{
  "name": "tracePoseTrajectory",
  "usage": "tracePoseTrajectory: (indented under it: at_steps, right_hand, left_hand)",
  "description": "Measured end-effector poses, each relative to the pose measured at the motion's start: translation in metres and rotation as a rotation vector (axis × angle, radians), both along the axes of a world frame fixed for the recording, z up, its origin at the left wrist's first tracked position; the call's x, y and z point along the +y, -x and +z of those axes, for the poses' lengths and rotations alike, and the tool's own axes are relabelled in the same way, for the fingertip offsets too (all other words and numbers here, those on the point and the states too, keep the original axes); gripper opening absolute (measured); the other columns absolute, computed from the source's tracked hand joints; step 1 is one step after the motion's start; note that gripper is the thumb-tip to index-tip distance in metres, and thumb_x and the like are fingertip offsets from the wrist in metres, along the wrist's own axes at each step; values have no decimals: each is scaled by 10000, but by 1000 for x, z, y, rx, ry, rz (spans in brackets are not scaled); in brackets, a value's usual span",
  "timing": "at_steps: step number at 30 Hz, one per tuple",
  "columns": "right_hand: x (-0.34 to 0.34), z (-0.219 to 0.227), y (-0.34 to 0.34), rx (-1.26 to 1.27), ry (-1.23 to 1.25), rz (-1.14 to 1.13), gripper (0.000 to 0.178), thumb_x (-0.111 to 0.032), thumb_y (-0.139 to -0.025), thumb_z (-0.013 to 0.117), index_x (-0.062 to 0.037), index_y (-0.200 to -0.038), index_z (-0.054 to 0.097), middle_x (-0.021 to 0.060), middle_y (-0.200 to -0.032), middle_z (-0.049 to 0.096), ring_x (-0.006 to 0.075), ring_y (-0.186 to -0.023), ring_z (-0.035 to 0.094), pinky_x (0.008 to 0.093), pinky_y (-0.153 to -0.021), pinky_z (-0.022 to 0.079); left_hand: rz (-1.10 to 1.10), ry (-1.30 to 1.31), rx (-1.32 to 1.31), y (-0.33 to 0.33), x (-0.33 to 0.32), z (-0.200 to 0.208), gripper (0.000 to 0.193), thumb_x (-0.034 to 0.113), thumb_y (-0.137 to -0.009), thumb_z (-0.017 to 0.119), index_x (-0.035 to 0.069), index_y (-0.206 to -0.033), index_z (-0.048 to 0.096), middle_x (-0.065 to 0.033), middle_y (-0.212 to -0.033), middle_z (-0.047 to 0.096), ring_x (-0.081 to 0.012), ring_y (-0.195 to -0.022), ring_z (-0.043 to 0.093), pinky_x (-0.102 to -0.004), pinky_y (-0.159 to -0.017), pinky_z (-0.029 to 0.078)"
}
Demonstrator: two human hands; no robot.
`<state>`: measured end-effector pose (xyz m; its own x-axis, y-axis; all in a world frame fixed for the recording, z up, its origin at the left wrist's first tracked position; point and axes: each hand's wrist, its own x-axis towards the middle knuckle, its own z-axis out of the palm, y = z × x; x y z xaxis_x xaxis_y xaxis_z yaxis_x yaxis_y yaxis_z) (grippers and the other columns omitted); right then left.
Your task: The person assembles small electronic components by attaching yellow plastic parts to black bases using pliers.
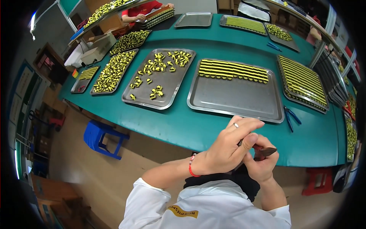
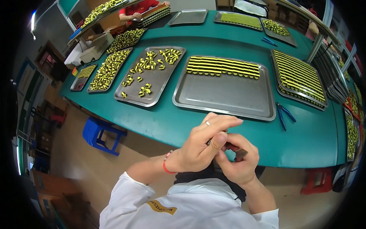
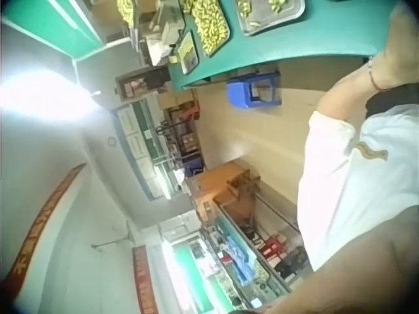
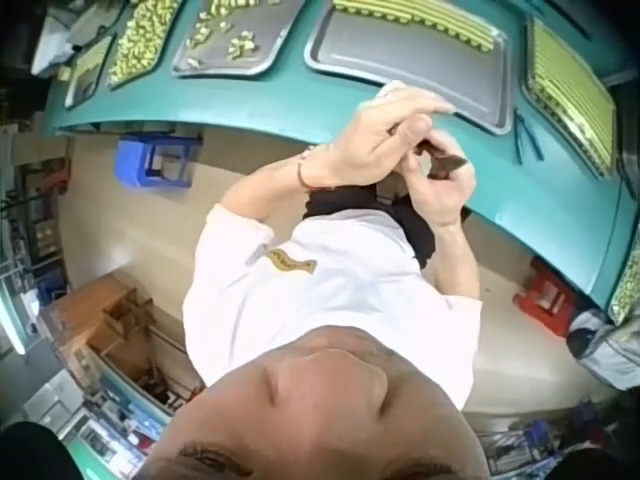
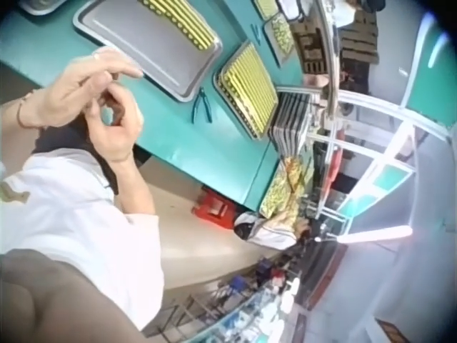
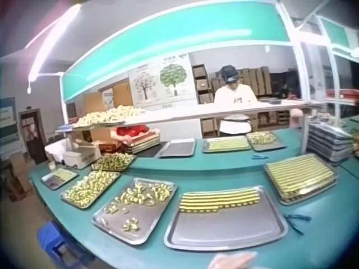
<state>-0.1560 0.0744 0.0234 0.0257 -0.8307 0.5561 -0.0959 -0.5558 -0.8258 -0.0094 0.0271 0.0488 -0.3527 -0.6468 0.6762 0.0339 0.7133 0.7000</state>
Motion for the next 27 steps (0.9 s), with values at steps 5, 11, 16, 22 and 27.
tracePoseTrajectory:
  at_steps: [5,11,16,22,27]
  right_hand:
    - [-39,16,-5,-86,32,-12,278,16,-807,725,41,-1069,633,78,-938,656,116,-776,610,244,-683,514]
    - [-85,19,2,-72,-100,28,309,47,-839,696,53,-1135,606,101,-1001,665,145,-864,646,277,-775,535]
    - [-118,11,-2,-80,-182,111,305,62,-837,698,48,-1127,605,96,-1020,644,140,-871,630,273,-780,528]
    - [-135,25,39,-21,-226,-140,259,-78,-927,621,-15,-1173,570,82,-901,640,111,-769,584,256,-691,473]
    - [-170,13,40,-131,-619,54,259,-180,-934,666,-24,-1120,574,43,-812,599,105,-648,571,272,-573,457]
  left_hand:
    - [-52,76,9,-1,-44,19,410,300,-1050,461,-57,-1181,612,-184,-1083,664,-270,-869,590,-359,-829,446]
    - [-99,3,-24,2,-94,20,439,322,-1068,410,-60,-1190,588,-159,-1027,652,-248,-810,562,-358,-803,439]
    - [-8,-214,36,-4,-113,-3,451,312,-1082,364,-55,-1185,605,-131,-1029,678,-152,-803,542,-311,-763,449]
    - [483,-174,59,-68,-196,26,362,269,-1027,503,-52,-1033,670,-152,-925,707,-222,-807,641,-340,-734,491]
    - [971,-113,-697,-167,-272,-38,228,131,-873,615,-67,-968,676,-257,-967,686,-460,-878,650,-489,-797,526]
